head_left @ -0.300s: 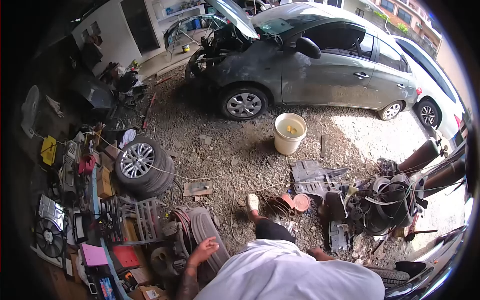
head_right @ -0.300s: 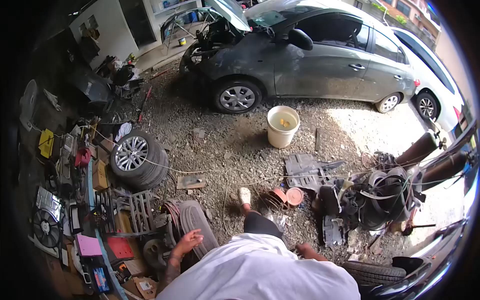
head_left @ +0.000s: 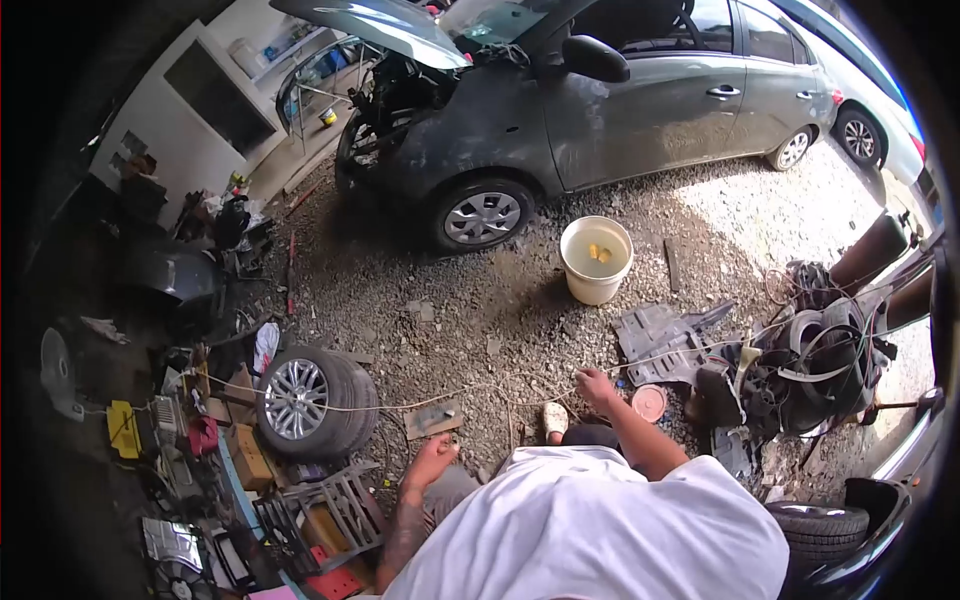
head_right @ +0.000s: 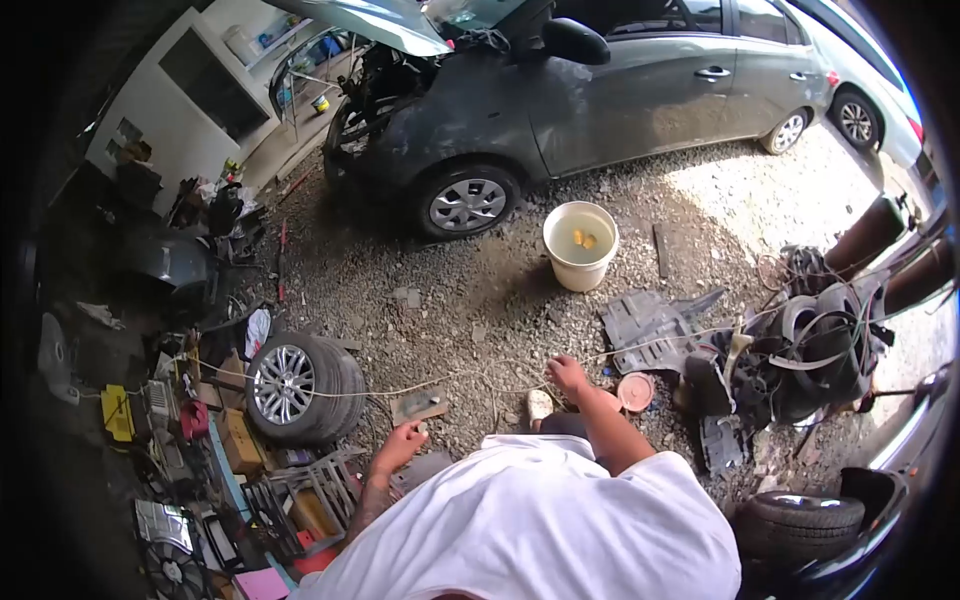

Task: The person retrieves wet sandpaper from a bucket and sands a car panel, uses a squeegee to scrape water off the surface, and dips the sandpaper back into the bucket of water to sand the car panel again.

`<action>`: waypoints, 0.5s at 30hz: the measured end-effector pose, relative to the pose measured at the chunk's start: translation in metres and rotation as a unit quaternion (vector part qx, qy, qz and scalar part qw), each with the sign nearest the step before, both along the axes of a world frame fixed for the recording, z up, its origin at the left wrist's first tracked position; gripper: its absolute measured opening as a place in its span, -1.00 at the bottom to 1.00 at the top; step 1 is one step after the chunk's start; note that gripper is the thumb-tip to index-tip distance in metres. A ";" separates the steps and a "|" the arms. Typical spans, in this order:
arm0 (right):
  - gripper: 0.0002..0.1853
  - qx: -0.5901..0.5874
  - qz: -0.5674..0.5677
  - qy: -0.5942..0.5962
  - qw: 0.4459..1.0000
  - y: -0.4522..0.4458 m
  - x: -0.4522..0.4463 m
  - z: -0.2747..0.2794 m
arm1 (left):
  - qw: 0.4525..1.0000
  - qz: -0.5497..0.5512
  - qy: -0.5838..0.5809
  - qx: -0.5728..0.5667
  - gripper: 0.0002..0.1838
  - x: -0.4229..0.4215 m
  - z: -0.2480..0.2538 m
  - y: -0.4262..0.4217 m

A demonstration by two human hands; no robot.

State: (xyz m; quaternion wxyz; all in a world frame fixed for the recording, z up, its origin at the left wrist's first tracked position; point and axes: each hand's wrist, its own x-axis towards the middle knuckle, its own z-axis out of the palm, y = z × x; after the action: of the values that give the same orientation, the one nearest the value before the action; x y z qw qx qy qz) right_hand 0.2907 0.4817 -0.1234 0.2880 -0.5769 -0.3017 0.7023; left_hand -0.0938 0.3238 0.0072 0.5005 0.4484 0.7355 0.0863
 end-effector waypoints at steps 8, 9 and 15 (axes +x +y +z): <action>-0.64 0.104 0.130 -0.006 0.986 0.101 -0.041 0.050 | 0.982 0.109 -0.151 0.016 -0.44 -0.079 -0.041 0.170; -0.63 0.066 0.109 -0.090 0.988 0.102 -0.024 0.004 | 0.985 0.084 -0.150 0.018 -0.44 -0.087 -0.038 0.206; -0.75 -0.183 -0.228 -0.514 0.807 0.009 0.083 -0.173 | 0.985 -0.080 0.020 0.154 -0.42 -0.170 -0.043 0.482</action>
State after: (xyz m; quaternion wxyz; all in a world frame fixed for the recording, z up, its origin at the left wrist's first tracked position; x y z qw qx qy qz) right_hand 0.3737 0.4911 -0.2969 0.1313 -0.9476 -0.1313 0.2598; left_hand -0.2635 0.8057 -0.0356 0.4164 0.5789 0.6850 0.1493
